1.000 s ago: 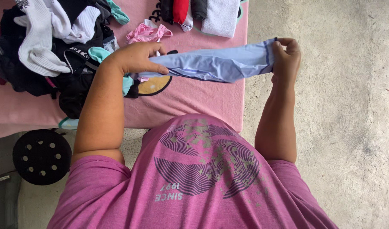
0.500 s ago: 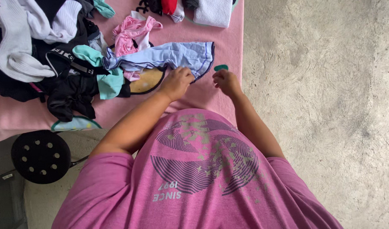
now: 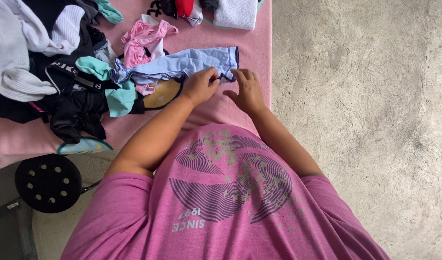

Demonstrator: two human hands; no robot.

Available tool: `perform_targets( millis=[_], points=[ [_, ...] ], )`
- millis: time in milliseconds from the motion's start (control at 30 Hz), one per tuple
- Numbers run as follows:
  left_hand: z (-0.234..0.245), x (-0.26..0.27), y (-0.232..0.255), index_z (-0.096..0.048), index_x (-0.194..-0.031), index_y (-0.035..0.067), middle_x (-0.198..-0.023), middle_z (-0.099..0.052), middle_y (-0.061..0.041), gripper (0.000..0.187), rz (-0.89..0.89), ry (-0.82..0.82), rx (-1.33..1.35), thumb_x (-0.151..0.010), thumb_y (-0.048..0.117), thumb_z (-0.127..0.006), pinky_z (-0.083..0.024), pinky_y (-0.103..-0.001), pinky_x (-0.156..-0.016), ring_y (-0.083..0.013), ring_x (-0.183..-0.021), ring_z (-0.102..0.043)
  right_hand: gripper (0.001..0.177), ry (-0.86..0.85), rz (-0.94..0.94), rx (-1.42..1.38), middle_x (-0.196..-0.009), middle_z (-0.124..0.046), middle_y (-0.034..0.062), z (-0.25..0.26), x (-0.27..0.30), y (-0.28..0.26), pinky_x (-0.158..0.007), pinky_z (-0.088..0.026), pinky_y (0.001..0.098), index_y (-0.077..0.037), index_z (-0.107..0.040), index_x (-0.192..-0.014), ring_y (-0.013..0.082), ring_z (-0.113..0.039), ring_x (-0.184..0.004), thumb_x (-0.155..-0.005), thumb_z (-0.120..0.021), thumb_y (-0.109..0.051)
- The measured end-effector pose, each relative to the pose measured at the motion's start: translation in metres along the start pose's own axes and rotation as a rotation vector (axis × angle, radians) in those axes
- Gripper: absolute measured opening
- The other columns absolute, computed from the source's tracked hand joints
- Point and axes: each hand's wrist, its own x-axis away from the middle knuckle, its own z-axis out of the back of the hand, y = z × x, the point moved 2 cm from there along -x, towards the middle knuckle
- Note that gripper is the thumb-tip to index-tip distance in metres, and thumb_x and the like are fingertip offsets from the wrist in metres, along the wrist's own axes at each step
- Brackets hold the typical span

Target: The person folds several small clothing items one by one on a pink tablecloth. They fold a red sock, a light blue garment, a pink bra, and multiple white socks, placing each folded item into a growing stack.

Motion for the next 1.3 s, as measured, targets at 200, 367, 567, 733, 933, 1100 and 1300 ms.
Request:
perform_targets(
  millis=[200, 367, 567, 733, 933, 1100, 1300],
  points=[
    [0.027, 0.000, 0.046, -0.055, -0.111, 0.006, -0.097, -0.071, -0.013, 0.019, 0.005, 0.050, 0.289, -0.098, 0.015, -0.067, -0.056, -0.041, -0.081, -0.0311, -0.092, -0.072, 0.021, -0.033, -0.291, -0.482, -0.108, -0.070, 0.0113, 0.000, -0.021, 0.008, -0.084, -0.061, 0.0328, -0.008, -0.063, -0.109, 0.0240, -0.069, -0.101, -0.095, -0.078, -0.011],
    [0.068, 0.020, 0.072, -0.060, -0.110, 0.007, -0.098, -0.072, -0.014, 0.023, -0.127, 0.087, 0.083, -0.092, 0.017, -0.072, -0.055, -0.043, -0.077, -0.0346, -0.092, -0.072, 0.012, 0.248, -0.373, -0.755, -0.098, -0.063, 0.0055, 0.029, -0.029, 0.040, -0.080, -0.056, 0.0286, -0.006, -0.054, -0.108, 0.0136, -0.061, -0.089, -0.103, -0.060, 0.003],
    [0.131, 0.059, 0.051, -0.072, -0.108, 0.010, -0.100, -0.072, -0.015, 0.025, 0.036, 0.018, -0.212, -0.089, 0.026, -0.076, -0.054, -0.047, -0.075, -0.0383, -0.089, -0.069, 0.017, 0.662, -0.145, -0.377, -0.094, -0.054, 0.0018, 0.121, -0.028, 0.099, -0.067, -0.049, 0.0272, -0.008, -0.053, -0.107, 0.0099, -0.050, -0.079, -0.106, -0.055, 0.009],
    [0.179, 0.089, 0.029, -0.072, -0.105, 0.007, -0.093, -0.069, -0.011, 0.030, 0.137, 0.018, 0.006, -0.087, 0.026, -0.086, -0.050, -0.038, -0.070, -0.0267, -0.081, -0.065, 0.017, 0.783, -0.217, -0.298, -0.095, -0.054, -0.0001, 0.165, -0.009, 0.127, -0.070, -0.047, 0.0268, -0.008, -0.051, -0.108, 0.0093, -0.049, -0.080, -0.109, -0.051, 0.009],
    [0.180, 0.092, 0.015, -0.066, -0.118, 0.009, -0.104, -0.067, 0.010, 0.020, 0.060, 0.270, 0.898, -0.100, 0.012, -0.074, -0.050, -0.022, -0.090, -0.0030, -0.095, -0.059, 0.019, 0.720, -0.315, -0.417, -0.097, -0.054, 0.0001, 0.155, -0.002, 0.118, -0.076, -0.047, 0.0247, -0.008, -0.053, -0.106, 0.0085, -0.047, -0.083, -0.107, -0.056, 0.010],
    [0.163, 0.094, -0.023, -0.070, -0.120, 0.004, -0.107, -0.065, 0.006, 0.020, 0.141, 0.513, 0.617, -0.115, 0.022, -0.062, -0.047, -0.022, -0.094, -0.0038, -0.100, -0.055, 0.017, 0.555, -0.563, -0.540, -0.096, -0.058, 0.0002, 0.146, 0.015, 0.124, -0.074, -0.050, 0.0219, -0.008, -0.054, -0.103, 0.0073, -0.055, -0.082, -0.104, -0.061, 0.007],
    [0.106, 0.086, -0.117, -0.066, -0.126, 0.004, -0.115, -0.073, -0.006, 0.031, 0.469, 0.440, 0.406, -0.109, 0.029, -0.059, -0.050, -0.032, -0.093, -0.0151, -0.103, -0.065, 0.015, 0.323, -0.832, -0.315, -0.100, -0.064, 0.0070, 0.088, 0.021, 0.161, -0.072, -0.051, 0.0285, -0.006, -0.060, -0.111, 0.0126, -0.058, -0.085, -0.101, -0.072, -0.009]
  ],
)
